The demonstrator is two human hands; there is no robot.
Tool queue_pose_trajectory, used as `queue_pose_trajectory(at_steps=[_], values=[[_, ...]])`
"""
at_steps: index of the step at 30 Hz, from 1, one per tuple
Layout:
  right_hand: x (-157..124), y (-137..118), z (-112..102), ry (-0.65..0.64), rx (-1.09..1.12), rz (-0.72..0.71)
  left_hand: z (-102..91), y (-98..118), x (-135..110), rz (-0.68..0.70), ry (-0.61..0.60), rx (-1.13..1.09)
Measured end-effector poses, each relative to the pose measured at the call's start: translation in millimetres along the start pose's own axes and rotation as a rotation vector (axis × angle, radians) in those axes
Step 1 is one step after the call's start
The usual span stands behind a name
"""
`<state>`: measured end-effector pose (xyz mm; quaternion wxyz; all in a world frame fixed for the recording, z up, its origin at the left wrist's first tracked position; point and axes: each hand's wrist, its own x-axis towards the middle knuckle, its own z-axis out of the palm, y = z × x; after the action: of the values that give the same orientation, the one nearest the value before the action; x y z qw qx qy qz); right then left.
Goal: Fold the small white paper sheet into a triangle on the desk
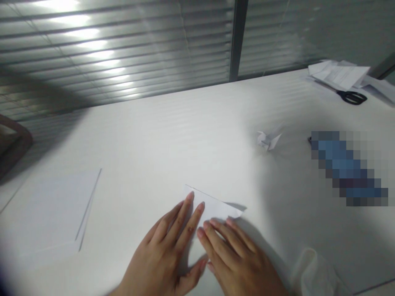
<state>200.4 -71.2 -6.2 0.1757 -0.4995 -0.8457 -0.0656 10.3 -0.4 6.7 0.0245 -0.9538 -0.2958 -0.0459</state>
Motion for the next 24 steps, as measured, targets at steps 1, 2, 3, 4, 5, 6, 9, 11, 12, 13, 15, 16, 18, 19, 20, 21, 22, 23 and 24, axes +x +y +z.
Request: queue_pose_trajectory(at_steps=[1,2,3,4,5,6,9,11,12,13,15,16,18,19,20,21,22,23,24], values=[[0.6,0.6,-0.7,0.009,-0.001,0.002,0.1,0.0,0.3,0.000,-0.002,0.001],[1.3,1.1,-1.3,0.013,-0.001,0.003,0.2,-0.1,0.6,0.000,0.000,0.002],[2.0,1.5,-1.8,0.018,-0.001,0.004,0.3,-0.3,0.9,-0.001,0.004,0.004],[2.5,2.0,-2.1,0.024,-0.001,0.005,0.4,-0.4,1.0,-0.003,0.006,0.004],[2.7,2.6,-2.3,0.025,0.000,0.007,0.3,-0.4,1.1,-0.005,0.007,0.005],[2.3,3.4,-2.3,0.025,0.002,0.012,0.2,-0.3,1.0,-0.006,0.007,0.005],[-3.0,7.6,-1.4,0.015,0.009,0.045,-0.8,0.3,0.5,-0.005,0.002,0.010],[-9.1,11.2,-0.1,0.017,0.014,0.092,-1.0,0.5,0.1,-0.008,0.002,0.017],[-12.3,12.8,0.6,0.025,0.019,0.121,-0.8,0.4,-0.1,-0.010,0.004,0.023],[-15.2,14.0,1.2,0.032,0.026,0.150,-0.4,0.2,-0.3,-0.012,0.007,0.027],[-19.2,14.9,2.2,0.047,0.039,0.203,0.6,-0.6,-0.7,-0.008,0.016,0.032],[-20.3,14.7,2.4,0.051,0.044,0.224,1.1,-1.0,-0.9,-0.006,0.017,0.034],[-21.2,14.1,2.5,0.056,0.053,0.248,1.6,-1.7,-1.0,-0.003,0.016,0.037],[-21.5,14.1,2.3,0.054,0.060,0.253,1.5,-1.8,-1.0,-0.004,0.013,0.038],[-22.2,14.5,2.2,0.050,0.065,0.258,1.2,-1.8,-1.0,-0.005,0.011,0.040],[-23.3,15.6,1.9,0.044,0.064,0.261,0.8,-1.7,-0.9,-0.004,0.010,0.040],[-25.0,17.2,1.6,0.037,0.054,0.262,0.4,-1.5,-0.8,-0.002,0.011,0.039],[-27.4,19.5,1.3,0.025,0.034,0.264,-0.1,-1.2,-0.8,-0.003,0.010,0.037],[-30.2,22.1,1.0,0.010,0.006,0.265,-0.5,-0.9,-0.8,-0.003,0.011,0.035]])
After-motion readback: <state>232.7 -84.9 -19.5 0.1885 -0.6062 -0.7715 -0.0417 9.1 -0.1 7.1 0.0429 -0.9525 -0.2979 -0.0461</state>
